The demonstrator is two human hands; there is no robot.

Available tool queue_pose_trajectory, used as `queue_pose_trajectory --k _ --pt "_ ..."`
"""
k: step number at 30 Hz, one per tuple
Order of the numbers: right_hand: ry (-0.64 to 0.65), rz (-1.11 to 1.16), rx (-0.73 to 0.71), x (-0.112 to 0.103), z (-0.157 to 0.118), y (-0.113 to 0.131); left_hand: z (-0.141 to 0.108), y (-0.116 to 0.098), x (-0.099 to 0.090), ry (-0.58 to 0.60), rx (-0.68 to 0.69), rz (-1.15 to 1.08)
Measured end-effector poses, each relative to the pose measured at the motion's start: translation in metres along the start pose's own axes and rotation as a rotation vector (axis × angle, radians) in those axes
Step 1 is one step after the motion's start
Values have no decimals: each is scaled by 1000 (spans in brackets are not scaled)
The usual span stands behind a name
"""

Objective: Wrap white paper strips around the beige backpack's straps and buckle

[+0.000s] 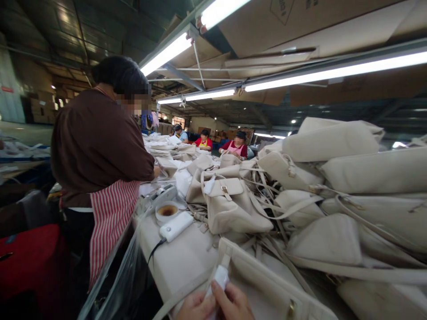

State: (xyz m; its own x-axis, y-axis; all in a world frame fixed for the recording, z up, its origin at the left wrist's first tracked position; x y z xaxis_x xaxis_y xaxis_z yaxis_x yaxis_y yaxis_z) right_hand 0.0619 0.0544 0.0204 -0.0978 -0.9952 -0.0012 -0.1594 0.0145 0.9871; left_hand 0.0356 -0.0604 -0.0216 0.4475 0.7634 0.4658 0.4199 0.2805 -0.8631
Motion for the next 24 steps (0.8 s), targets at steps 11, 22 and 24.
queue_pose_trajectory --k 11,22,24 --pt "-75 169 -58 2 -11 11 -50 -47 27 20 -198 -52" --pt "-241 79 -98 10 -13 23 -47 -42 34 -134 -127 187" --pt "-217 26 -91 5 -22 27 -45 -40 33 -133 -138 197"
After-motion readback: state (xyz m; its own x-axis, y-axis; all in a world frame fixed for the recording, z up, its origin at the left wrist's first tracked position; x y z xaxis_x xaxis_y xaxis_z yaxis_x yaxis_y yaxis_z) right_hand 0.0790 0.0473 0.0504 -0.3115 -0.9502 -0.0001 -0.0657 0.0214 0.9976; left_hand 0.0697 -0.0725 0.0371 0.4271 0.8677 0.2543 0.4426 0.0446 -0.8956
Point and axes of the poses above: each hand's wrist, its own z-axis towards the middle knuckle, its own x-axis out of the palm, y = z × x, the point moved 1 cm from there along z, towards the middle knuckle, and after that the axes turned 6 degrees about z, right-handed, at the moved point
